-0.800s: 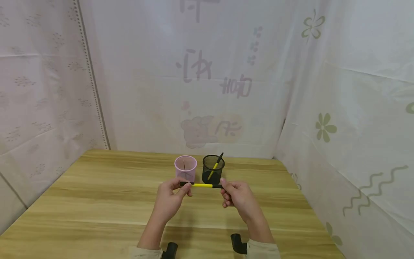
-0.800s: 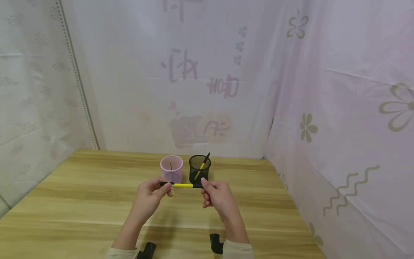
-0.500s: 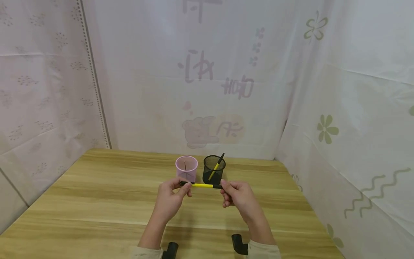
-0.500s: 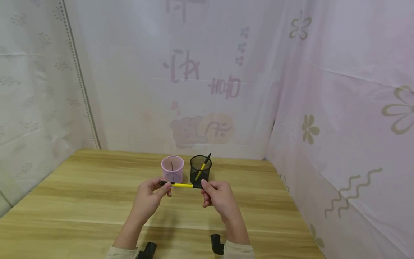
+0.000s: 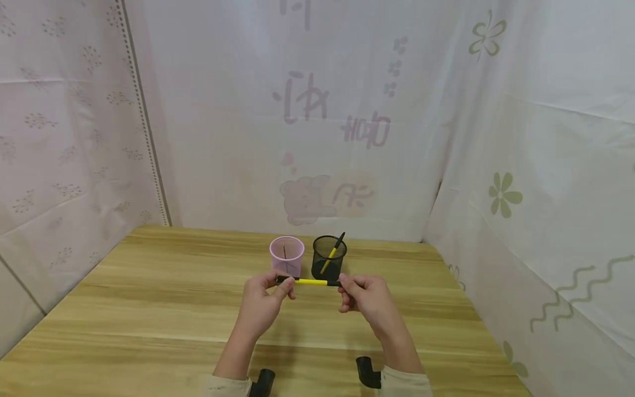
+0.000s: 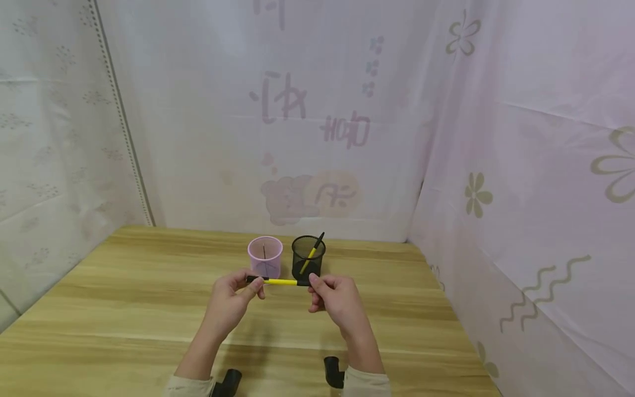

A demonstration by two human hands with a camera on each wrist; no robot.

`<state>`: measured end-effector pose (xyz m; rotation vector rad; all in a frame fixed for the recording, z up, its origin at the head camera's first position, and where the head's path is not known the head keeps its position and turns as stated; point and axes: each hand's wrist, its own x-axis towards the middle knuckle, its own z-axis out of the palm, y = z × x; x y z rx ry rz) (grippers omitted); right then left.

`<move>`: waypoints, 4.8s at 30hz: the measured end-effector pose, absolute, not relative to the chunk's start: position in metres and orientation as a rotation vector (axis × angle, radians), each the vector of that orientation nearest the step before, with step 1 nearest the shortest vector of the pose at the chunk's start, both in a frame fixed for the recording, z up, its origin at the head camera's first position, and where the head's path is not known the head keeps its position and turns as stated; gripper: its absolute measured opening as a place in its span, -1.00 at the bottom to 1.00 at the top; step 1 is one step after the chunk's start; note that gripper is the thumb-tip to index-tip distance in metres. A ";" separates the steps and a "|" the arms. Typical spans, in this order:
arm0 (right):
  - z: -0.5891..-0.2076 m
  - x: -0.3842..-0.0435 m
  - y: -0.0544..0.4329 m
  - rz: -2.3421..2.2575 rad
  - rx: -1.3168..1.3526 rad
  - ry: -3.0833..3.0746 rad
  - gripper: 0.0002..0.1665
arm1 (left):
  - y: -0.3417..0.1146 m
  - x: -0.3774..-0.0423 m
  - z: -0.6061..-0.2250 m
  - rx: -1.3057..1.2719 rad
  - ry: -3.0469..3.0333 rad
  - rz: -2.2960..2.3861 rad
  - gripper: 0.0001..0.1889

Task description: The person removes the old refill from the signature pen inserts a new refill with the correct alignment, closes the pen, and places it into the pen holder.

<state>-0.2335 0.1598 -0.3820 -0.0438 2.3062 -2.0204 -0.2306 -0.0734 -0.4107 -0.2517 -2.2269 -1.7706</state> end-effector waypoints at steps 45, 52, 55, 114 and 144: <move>-0.370 -0.232 0.162 -2.067 -0.077 2.338 -0.89 | -0.071 -0.238 -0.407 -0.239 -2.237 -1.826 -0.87; -0.370 -0.232 0.162 -2.036 -0.080 2.314 -0.73 | -0.072 -0.237 -0.407 -0.239 -2.230 -1.825 -0.88; -0.373 -0.232 0.160 -1.994 -0.047 2.348 -0.63 | -0.072 -0.237 -0.408 -0.247 -2.223 -1.836 -0.88; -0.380 -0.227 0.157 -1.959 -0.005 2.390 -0.51 | -0.072 -0.234 -0.412 -0.222 -2.211 -1.889 -0.89; -0.377 -0.225 0.159 -1.966 -0.022 2.396 -0.74 | -0.071 -0.233 -0.411 -0.223 -2.206 -1.878 -0.90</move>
